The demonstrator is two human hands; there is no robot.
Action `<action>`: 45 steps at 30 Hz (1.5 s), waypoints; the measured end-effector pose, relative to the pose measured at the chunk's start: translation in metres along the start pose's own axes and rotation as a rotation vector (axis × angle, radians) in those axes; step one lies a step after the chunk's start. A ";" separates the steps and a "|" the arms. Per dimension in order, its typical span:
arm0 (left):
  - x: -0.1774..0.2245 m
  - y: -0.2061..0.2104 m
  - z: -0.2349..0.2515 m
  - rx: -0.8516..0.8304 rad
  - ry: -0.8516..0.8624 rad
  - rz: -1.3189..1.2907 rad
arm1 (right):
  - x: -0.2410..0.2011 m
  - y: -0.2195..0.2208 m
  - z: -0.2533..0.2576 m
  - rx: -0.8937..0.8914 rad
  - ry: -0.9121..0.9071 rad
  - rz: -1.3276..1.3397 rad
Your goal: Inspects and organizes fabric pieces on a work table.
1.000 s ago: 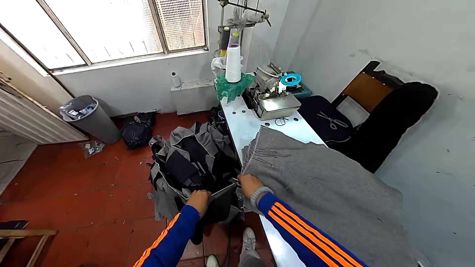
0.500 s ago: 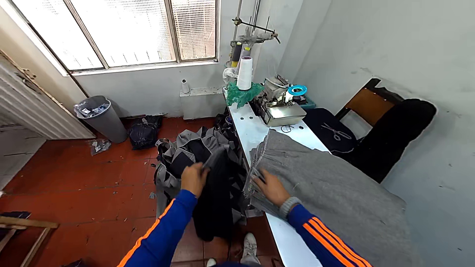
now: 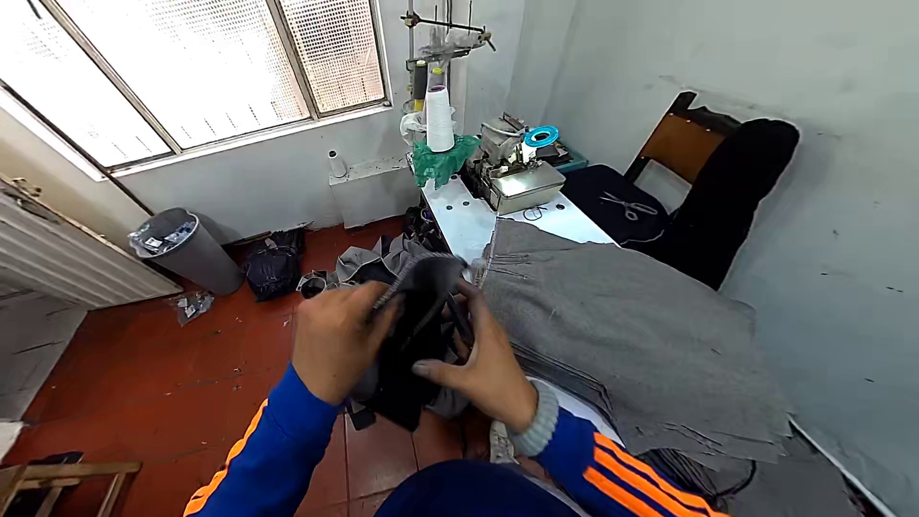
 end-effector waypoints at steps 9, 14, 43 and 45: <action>0.020 -0.056 0.022 -0.145 0.017 -0.426 | 0.098 -0.016 -0.025 -0.129 0.123 -0.237; 0.013 -0.070 0.053 -0.129 -0.042 -0.514 | 0.104 -0.095 -0.041 0.075 0.111 -0.386; -0.017 0.415 -0.135 -1.503 -0.550 -0.328 | 0.287 -0.300 0.037 -0.163 0.726 -0.821; -0.022 0.400 -0.145 -1.569 -0.580 -0.251 | 0.253 -0.302 0.046 -0.266 0.783 -0.648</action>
Point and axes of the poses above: each hand's wrist, its own z-axis towards the middle knuckle, its own y-axis out of the palm, x = y × z, the point moved 2 cm from there along z, towards the middle knuckle, and after that the axes turned 9 degrees about z, right-handed, at the moved point
